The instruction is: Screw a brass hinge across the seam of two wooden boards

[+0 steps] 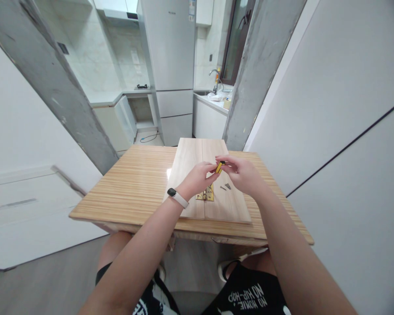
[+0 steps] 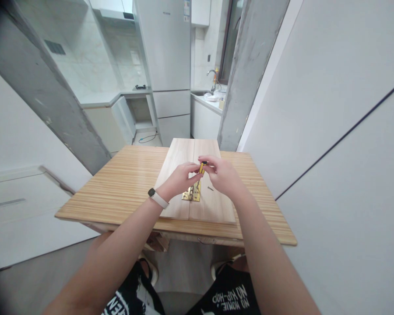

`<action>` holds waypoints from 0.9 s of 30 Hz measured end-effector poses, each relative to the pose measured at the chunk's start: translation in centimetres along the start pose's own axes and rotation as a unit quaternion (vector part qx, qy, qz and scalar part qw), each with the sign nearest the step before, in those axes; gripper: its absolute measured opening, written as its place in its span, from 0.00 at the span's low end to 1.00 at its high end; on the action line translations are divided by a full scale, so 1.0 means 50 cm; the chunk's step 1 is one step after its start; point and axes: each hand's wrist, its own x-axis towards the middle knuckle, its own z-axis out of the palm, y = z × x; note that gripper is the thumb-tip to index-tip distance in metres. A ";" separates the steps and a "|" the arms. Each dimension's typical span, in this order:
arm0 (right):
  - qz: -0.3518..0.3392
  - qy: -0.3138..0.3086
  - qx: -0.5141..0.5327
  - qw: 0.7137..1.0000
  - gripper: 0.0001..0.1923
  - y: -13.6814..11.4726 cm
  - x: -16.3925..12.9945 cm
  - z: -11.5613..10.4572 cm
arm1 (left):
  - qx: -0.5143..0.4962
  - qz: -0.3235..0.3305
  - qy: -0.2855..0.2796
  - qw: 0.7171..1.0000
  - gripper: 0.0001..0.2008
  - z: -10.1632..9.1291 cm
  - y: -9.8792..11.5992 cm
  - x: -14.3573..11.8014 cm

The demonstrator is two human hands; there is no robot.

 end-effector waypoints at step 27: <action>0.085 0.156 -0.153 0.972 0.14 -0.022 -0.005 0.034 | -0.003 -0.077 0.082 0.994 0.10 0.029 0.013 -0.003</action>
